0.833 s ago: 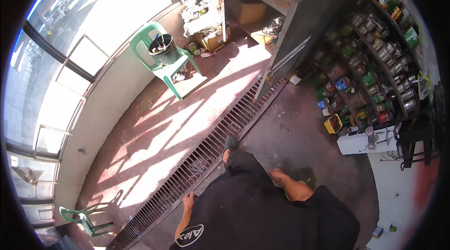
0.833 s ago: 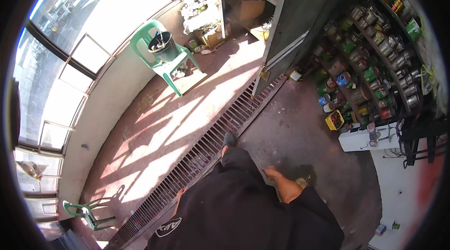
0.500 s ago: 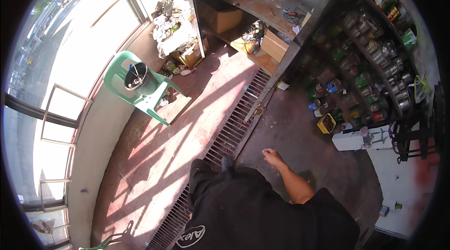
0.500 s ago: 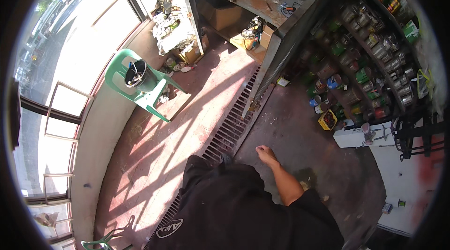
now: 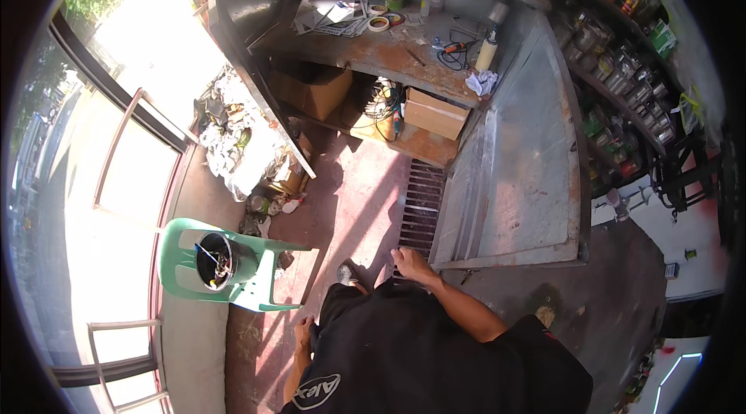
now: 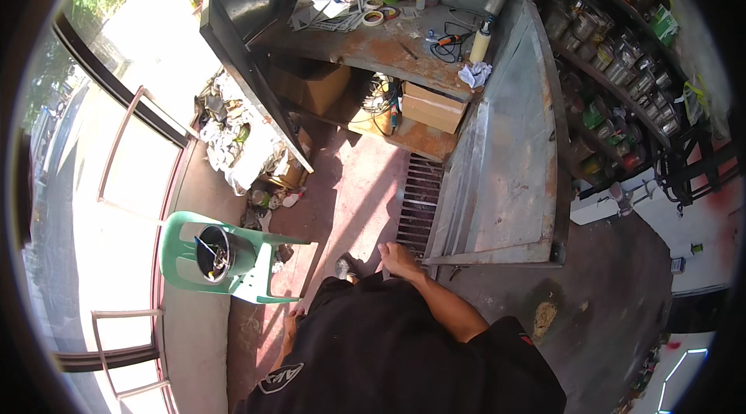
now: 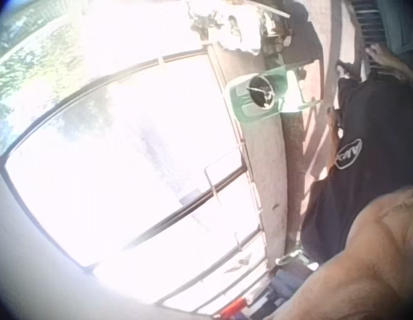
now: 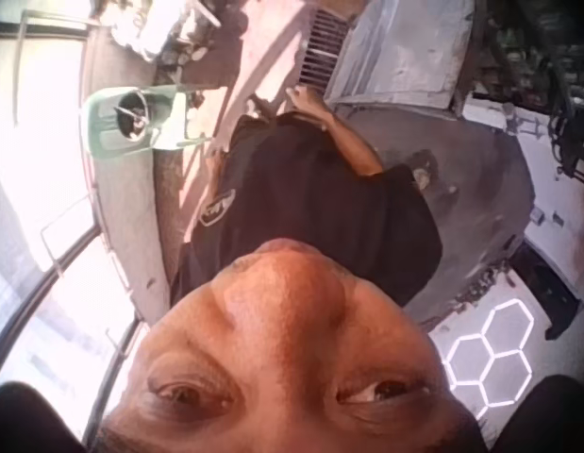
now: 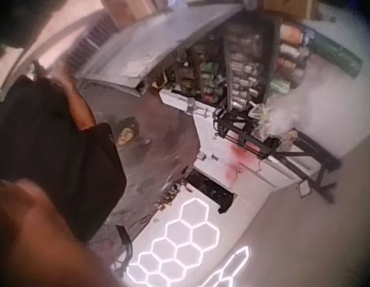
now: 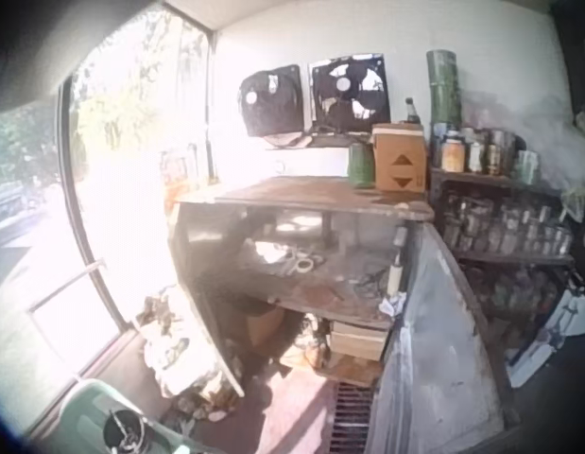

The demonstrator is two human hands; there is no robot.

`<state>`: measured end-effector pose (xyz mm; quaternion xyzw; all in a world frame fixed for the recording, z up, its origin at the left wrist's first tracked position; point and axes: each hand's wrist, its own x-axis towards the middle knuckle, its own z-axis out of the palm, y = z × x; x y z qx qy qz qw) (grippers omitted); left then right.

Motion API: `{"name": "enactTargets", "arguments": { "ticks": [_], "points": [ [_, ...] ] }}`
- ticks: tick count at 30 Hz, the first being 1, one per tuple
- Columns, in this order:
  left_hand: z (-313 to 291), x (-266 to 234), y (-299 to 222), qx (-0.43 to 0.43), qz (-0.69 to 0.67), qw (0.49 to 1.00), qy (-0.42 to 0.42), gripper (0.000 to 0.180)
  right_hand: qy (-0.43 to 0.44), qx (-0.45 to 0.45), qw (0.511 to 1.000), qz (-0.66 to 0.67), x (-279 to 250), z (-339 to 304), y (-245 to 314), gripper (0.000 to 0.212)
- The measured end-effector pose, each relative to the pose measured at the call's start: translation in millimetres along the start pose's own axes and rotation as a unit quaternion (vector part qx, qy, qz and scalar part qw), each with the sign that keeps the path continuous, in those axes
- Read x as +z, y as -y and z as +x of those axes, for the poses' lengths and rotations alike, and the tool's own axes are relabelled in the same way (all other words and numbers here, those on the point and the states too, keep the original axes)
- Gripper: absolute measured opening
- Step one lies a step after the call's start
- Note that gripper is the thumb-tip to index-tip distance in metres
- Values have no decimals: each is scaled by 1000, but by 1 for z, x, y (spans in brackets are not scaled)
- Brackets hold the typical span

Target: The person cleans a spray gun nozzle with a cloth, then assembles the spray gun. They walk to a black car bumper mounted on a stand and apply masking tape around the red reflector area to prepare it for painting.

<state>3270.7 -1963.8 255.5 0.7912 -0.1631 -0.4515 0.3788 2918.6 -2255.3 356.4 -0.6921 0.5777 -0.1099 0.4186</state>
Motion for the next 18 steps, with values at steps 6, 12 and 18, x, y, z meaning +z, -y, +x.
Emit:
{"name": "enactTargets", "arguments": {
  "ticks": [6,12,18],
  "points": [
    [91,-16,-133,-101,4,995,1,34,-114,10,983,145,0,141,30,23],
    [159,-42,-206,-107,-72,989,-66,40,-165,26,945,280,-91,344,92,16],
    [182,6,-234,-153,-35,975,-155,36,-275,-42,950,145,-228,554,172,28]
  ]
}}
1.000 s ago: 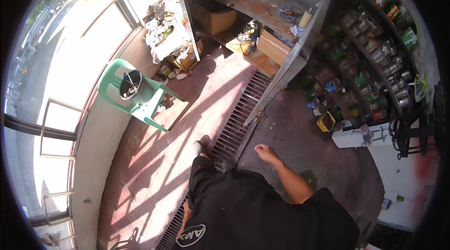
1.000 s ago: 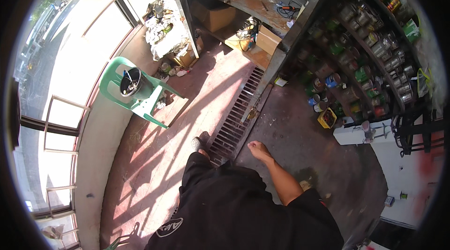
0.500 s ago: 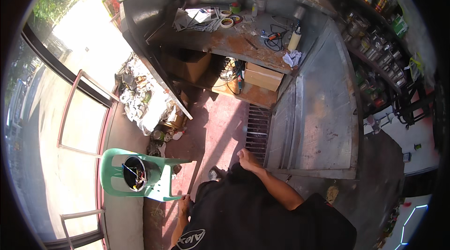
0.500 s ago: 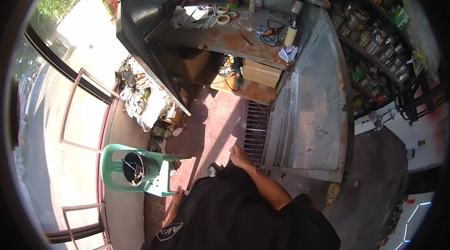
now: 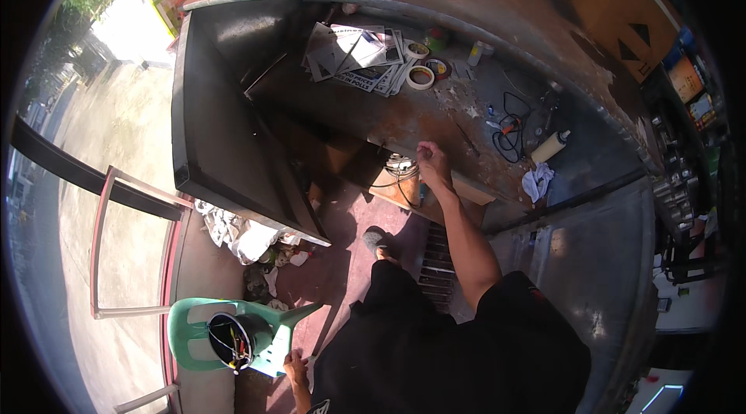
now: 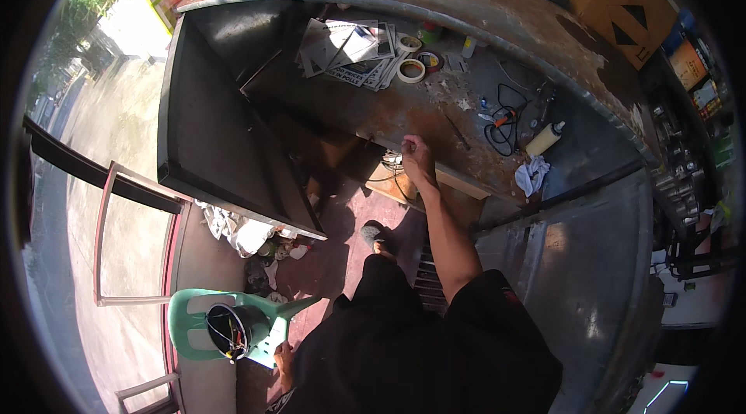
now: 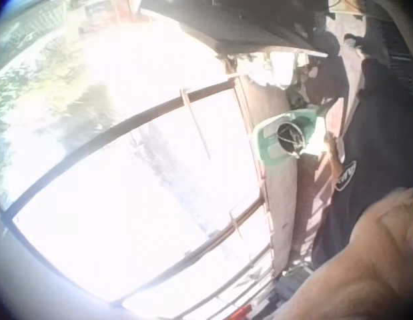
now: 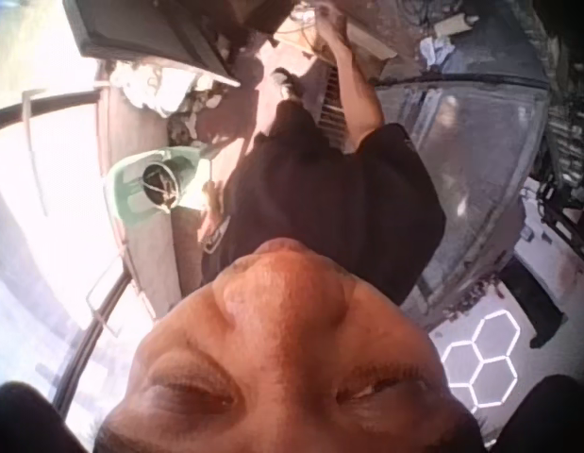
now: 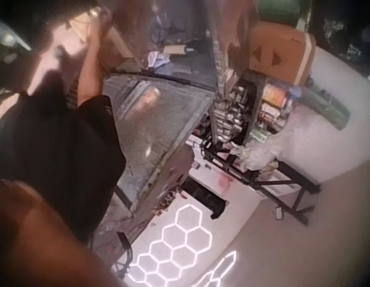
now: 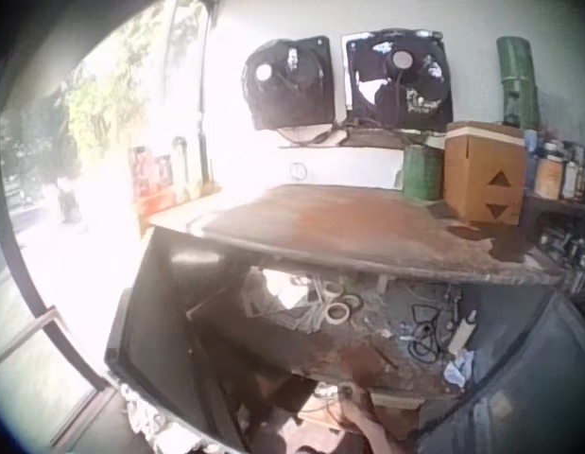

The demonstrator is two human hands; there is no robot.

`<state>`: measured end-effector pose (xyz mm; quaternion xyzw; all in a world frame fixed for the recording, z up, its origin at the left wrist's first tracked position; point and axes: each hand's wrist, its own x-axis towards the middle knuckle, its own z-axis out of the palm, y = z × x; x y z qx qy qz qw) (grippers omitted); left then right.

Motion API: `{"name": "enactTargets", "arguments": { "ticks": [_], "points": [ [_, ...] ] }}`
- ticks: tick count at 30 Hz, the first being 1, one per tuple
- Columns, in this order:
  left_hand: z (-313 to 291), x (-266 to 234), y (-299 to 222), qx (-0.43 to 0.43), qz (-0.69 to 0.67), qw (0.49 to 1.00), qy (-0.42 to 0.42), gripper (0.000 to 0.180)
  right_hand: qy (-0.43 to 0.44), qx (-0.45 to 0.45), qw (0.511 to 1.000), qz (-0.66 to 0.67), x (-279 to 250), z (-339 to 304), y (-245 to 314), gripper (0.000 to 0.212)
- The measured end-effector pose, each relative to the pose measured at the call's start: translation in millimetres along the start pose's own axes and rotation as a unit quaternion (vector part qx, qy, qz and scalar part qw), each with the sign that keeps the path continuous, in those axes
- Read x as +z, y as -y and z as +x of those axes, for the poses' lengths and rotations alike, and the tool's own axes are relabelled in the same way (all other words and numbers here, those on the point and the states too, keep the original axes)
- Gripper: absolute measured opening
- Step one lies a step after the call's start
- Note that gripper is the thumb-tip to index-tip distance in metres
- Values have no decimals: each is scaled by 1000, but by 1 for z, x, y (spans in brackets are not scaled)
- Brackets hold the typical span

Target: The person cleans a spray gun nozzle with a cloth, then assembles the spray gun. They walk to a black car bumper mounted on a stand and apply masking tape around the red reflector area to prepare it for painting.

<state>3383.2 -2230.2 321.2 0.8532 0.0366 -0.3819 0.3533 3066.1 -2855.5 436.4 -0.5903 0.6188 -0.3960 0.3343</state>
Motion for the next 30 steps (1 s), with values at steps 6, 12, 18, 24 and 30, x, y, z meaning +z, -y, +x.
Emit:
{"name": "enactTargets", "arguments": {
  "ticks": [6,12,18,24,30],
  "points": [
    [1,60,47,81,77,993,26,47,60,2,991,-116,77,200,18,51],
    [-63,115,-72,-33,55,998,-26,61,27,-30,981,-189,66,297,-47,44],
    [-117,113,-156,19,-30,997,-65,56,251,-219,909,-252,54,95,68,28],
    [-165,104,-223,314,-62,947,32,56,713,-294,561,-301,87,-121,150,38],
    [-202,62,-149,376,-106,920,-25,46,780,-479,321,-242,114,-300,229,42]
  ]
}}
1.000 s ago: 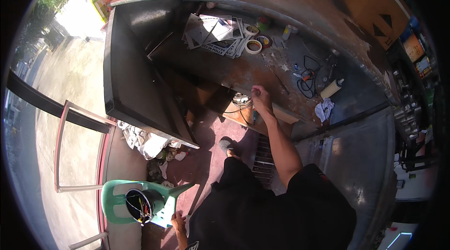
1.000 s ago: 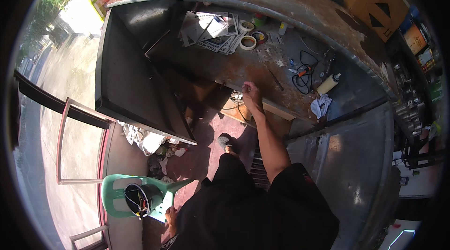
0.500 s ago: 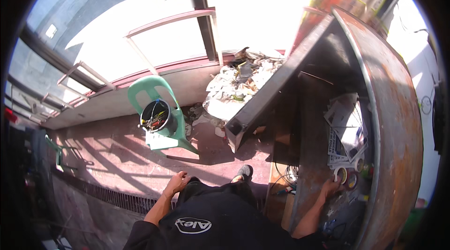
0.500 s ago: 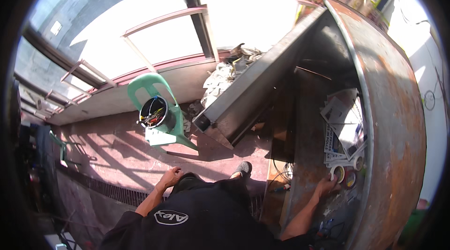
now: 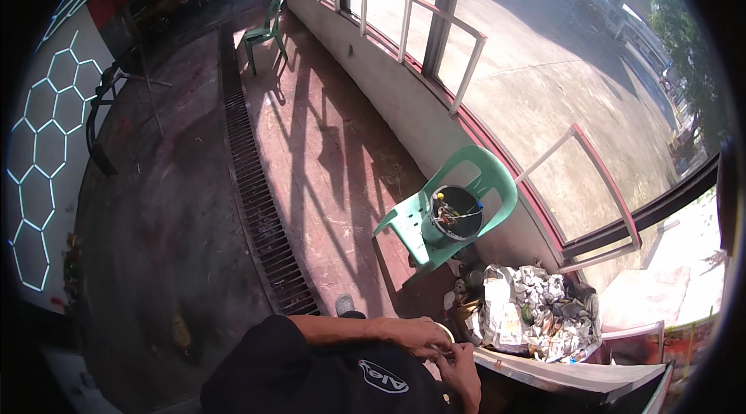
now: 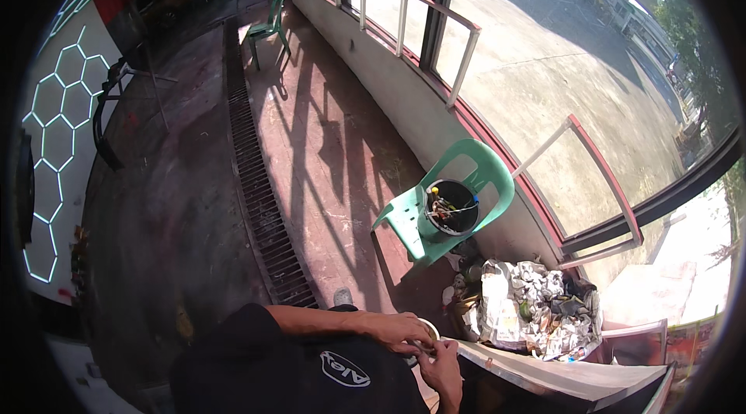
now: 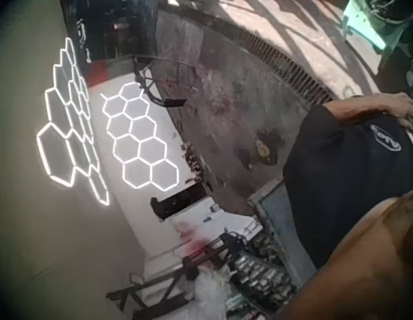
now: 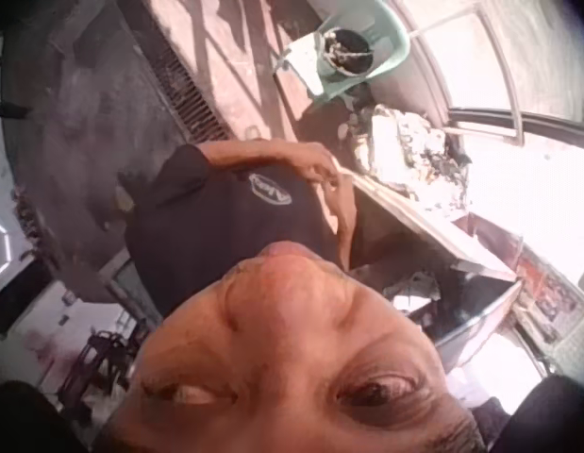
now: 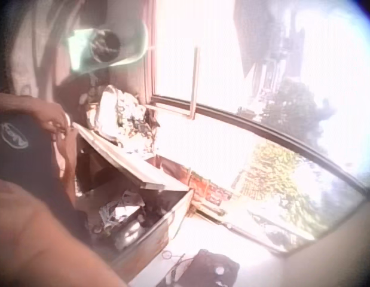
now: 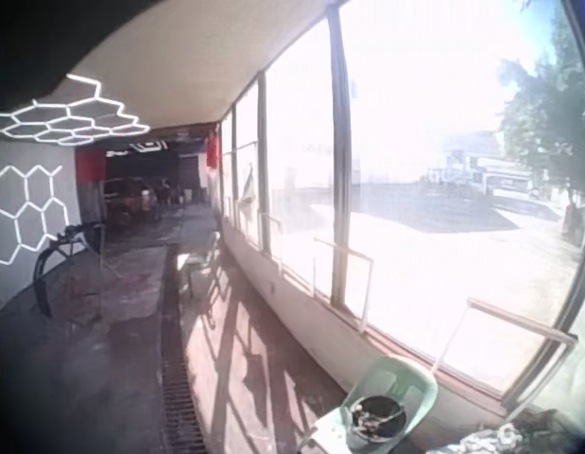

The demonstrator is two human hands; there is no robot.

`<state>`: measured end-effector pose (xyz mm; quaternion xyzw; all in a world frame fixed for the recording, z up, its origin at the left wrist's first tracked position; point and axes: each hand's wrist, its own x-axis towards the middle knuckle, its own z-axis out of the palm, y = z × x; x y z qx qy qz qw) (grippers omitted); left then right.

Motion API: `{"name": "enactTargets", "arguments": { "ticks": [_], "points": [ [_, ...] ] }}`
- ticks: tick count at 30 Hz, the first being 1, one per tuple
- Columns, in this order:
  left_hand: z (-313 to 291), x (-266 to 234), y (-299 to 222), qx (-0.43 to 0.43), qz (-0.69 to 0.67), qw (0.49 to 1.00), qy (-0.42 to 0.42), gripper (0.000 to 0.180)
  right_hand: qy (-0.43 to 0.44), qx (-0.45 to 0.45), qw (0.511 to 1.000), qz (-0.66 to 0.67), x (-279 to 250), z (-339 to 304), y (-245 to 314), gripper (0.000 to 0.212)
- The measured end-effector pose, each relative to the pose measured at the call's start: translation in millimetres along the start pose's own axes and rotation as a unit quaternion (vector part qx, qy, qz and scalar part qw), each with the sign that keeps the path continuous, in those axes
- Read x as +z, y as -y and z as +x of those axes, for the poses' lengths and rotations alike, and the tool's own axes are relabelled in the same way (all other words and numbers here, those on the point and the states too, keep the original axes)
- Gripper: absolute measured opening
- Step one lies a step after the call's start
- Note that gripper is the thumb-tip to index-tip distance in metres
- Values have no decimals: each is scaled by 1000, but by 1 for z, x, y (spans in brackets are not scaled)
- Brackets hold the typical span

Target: The person cleans a spray gun nozzle with a cloth, then assembles the spray gun. They walk to a black car bumper mounted on a stand and apply masking tape around the red reflector area to prepare it for painting.

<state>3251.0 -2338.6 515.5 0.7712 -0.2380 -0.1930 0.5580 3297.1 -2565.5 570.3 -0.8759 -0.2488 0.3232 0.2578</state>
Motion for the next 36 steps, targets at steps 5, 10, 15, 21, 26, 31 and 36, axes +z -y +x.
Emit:
{"name": "enactTargets", "arguments": {
  "ticks": [5,10,15,21,26,31,36],
  "points": [
    [-121,-100,-15,-41,1,976,-214,49,19,-129,991,37,6,102,115,33],
    [-231,-153,-4,-61,-17,904,-423,49,64,-272,960,11,29,184,272,39],
    [-323,-180,-3,-33,-189,744,-640,33,141,-255,895,338,102,267,377,51],
    [-395,-215,9,30,-201,661,-722,25,316,-305,873,213,196,353,481,43],
    [-470,-274,24,33,-188,590,-784,38,232,-541,807,49,249,393,625,31],
    [-534,-333,28,41,-149,558,-816,43,270,-553,785,70,290,432,723,33],
    [-601,-366,43,41,-76,506,-858,50,345,-523,777,57,341,457,805,32]
  ]
}}
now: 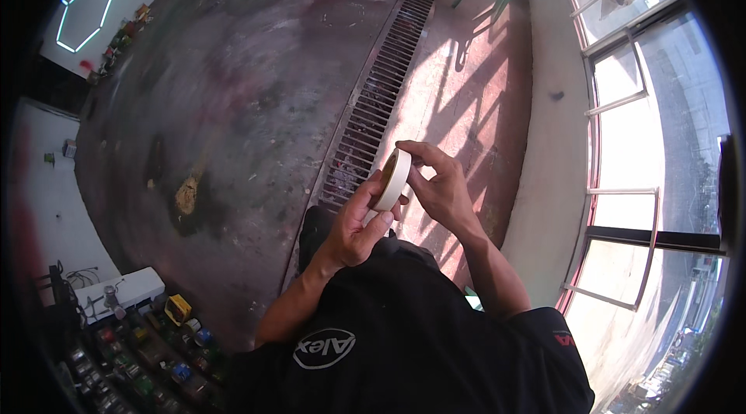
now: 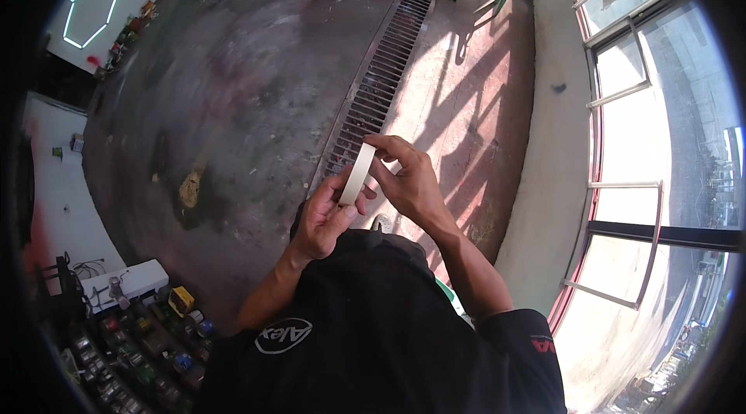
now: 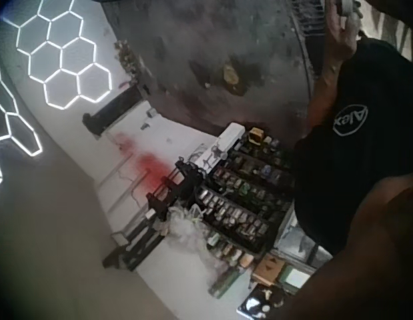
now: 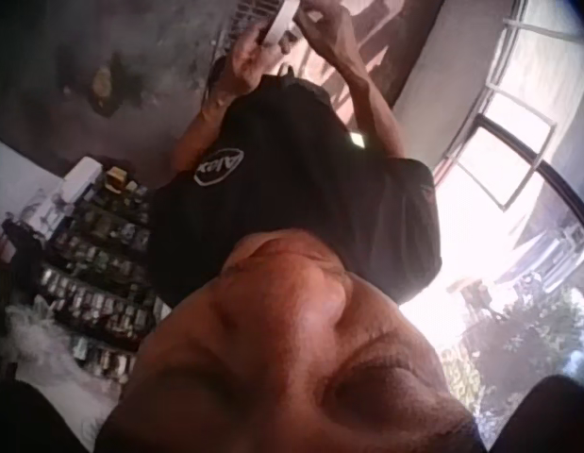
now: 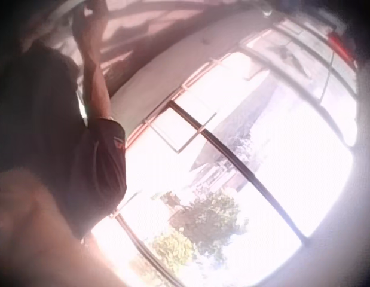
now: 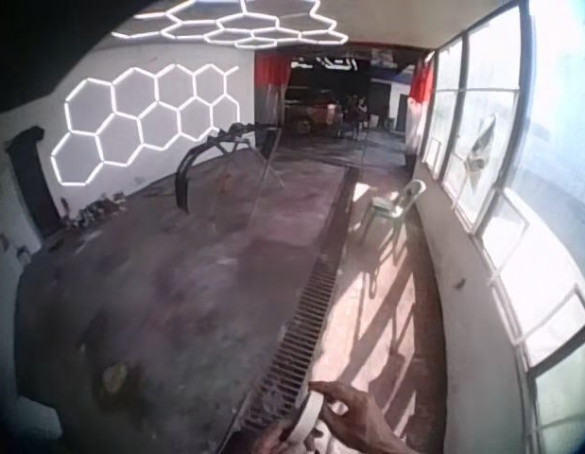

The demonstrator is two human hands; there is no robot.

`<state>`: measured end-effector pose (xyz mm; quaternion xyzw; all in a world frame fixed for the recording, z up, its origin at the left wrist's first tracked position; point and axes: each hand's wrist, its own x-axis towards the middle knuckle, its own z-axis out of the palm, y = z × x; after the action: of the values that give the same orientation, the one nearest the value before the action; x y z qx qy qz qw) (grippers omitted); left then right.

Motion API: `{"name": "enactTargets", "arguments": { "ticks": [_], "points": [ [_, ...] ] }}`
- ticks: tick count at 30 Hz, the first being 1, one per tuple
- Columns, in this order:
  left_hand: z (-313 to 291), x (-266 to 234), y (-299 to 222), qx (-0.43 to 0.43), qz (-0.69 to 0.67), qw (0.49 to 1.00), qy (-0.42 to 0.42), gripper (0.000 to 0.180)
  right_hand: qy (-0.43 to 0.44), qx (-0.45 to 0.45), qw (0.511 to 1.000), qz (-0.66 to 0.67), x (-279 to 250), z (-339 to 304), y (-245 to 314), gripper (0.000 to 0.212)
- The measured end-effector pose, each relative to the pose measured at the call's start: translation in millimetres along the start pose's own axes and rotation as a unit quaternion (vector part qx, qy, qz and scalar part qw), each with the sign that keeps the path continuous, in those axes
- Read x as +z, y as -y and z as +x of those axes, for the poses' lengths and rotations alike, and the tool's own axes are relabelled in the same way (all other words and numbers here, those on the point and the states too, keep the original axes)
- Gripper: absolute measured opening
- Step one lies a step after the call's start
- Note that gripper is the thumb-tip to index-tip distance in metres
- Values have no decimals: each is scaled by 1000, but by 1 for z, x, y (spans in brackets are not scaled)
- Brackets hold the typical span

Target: The person cleans a spray gun nozzle with a cloth, then assembles the spray gun. They walk to a black car bumper mounted on a stand and apply masking tape around the red reflector area to prepare it for painting.

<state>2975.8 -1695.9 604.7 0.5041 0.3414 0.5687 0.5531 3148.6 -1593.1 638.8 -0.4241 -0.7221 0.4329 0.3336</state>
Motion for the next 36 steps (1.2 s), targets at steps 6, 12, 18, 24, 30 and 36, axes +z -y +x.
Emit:
{"name": "enactTargets", "arguments": {
  "ticks": [6,12,18,24,30,36],
  "points": [
    [78,-88,5,43,-9,998,-33,44,-7,-102,994,-48,41,122,-7,32],
    [168,-212,-5,65,-15,997,-29,40,-16,-149,985,-87,103,273,11,31],
    [241,-322,-67,77,-8,997,-17,43,-17,-197,975,-105,158,400,51,34],
    [292,-409,-95,22,-24,996,-84,38,-1,-203,977,-59,208,510,85,37],
    [355,-497,-105,84,23,988,-127,36,-1,-240,971,-10,261,616,85,38],
    [429,-600,-113,159,144,968,-131,38,71,-242,966,55,291,739,88,28]
  ]
}}
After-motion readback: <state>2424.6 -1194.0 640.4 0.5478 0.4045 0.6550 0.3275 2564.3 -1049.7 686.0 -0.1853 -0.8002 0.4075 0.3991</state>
